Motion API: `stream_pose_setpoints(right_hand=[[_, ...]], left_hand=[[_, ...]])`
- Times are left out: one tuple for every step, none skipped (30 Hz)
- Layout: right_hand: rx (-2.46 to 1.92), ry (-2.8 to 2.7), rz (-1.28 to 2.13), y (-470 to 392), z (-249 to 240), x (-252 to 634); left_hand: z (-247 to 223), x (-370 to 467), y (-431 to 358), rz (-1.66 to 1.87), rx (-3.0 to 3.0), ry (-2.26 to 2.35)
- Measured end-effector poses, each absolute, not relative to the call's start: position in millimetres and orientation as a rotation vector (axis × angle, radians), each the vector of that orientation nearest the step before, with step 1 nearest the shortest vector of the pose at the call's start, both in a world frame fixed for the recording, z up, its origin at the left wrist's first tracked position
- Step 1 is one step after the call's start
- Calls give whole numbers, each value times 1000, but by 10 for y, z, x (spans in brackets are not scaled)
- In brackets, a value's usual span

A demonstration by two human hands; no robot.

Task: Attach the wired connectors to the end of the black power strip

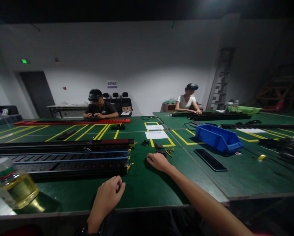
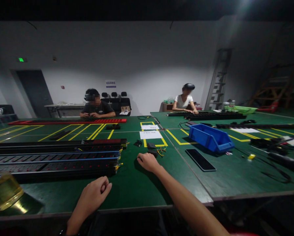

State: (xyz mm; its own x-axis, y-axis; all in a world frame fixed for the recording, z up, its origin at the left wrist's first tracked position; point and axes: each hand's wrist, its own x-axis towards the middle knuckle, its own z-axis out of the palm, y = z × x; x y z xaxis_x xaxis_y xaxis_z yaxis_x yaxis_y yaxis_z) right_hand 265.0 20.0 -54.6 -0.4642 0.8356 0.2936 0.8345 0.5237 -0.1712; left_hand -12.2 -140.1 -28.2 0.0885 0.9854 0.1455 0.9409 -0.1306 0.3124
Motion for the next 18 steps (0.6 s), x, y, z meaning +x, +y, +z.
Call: stream_pose_setpoints(right_hand=[[-1384, -2426, 12, 200, -546, 2650], [-1384, -2423, 18, 198, -545, 2650], [-1386, -2420, 23, 196, -543, 2649], [-1389, -2419, 28, 194, -540, 2648], [-1394, -2419, 33, 191, -536, 2647], [-1400, -2421, 37, 189, -532, 2645], [-1408, -2424, 40, 188, -528, 2644], [-1418, -2429, 44, 187, -523, 2642], [-1427, -2435, 47, 187, -519, 2641], [-1434, -2441, 50, 188, -516, 2640], [-1440, -2446, 53, 189, -514, 2639], [-1444, -2449, 55, 190, -512, 2639], [-1446, -2450, 57, 191, -511, 2638], [-1447, -2450, 58, 191, -511, 2639], [-1447, -2449, 60, 191, -512, 2639], [-1447, -2448, 62, 190, -512, 2641], [-1446, -2448, 64, 189, -513, 2642], [-1444, -2448, 64, 187, -513, 2643]], left_hand=[[-285, -124, -1400, 482, 2210, 1974], [-288, -126, -1399, 480, 2209, 1974], [-291, -127, -1398, 481, 2209, 1975], [-295, -128, -1398, 482, 2210, 1975], [-298, -129, -1397, 485, 2211, 1974], [-302, -130, -1396, 488, 2214, 1973], [-305, -131, -1394, 489, 2215, 1971], [-310, -131, -1392, 488, 2214, 1972], [-314, -131, -1388, 486, 2210, 1975], [-318, -132, -1385, 484, 2206, 1979], [-323, -132, -1382, 484, 2203, 1983], [-326, -132, -1379, 484, 2201, 1984], [-329, -131, -1377, 485, 2202, 1984], [-331, -131, -1376, 485, 2203, 1983], [-332, -131, -1375, 484, 2204, 1981], [-332, -131, -1375, 483, 2204, 1980], [-333, -131, -1376, 482, 2202, 1981], [-333, -132, -1377, 483, 2201, 1984]])
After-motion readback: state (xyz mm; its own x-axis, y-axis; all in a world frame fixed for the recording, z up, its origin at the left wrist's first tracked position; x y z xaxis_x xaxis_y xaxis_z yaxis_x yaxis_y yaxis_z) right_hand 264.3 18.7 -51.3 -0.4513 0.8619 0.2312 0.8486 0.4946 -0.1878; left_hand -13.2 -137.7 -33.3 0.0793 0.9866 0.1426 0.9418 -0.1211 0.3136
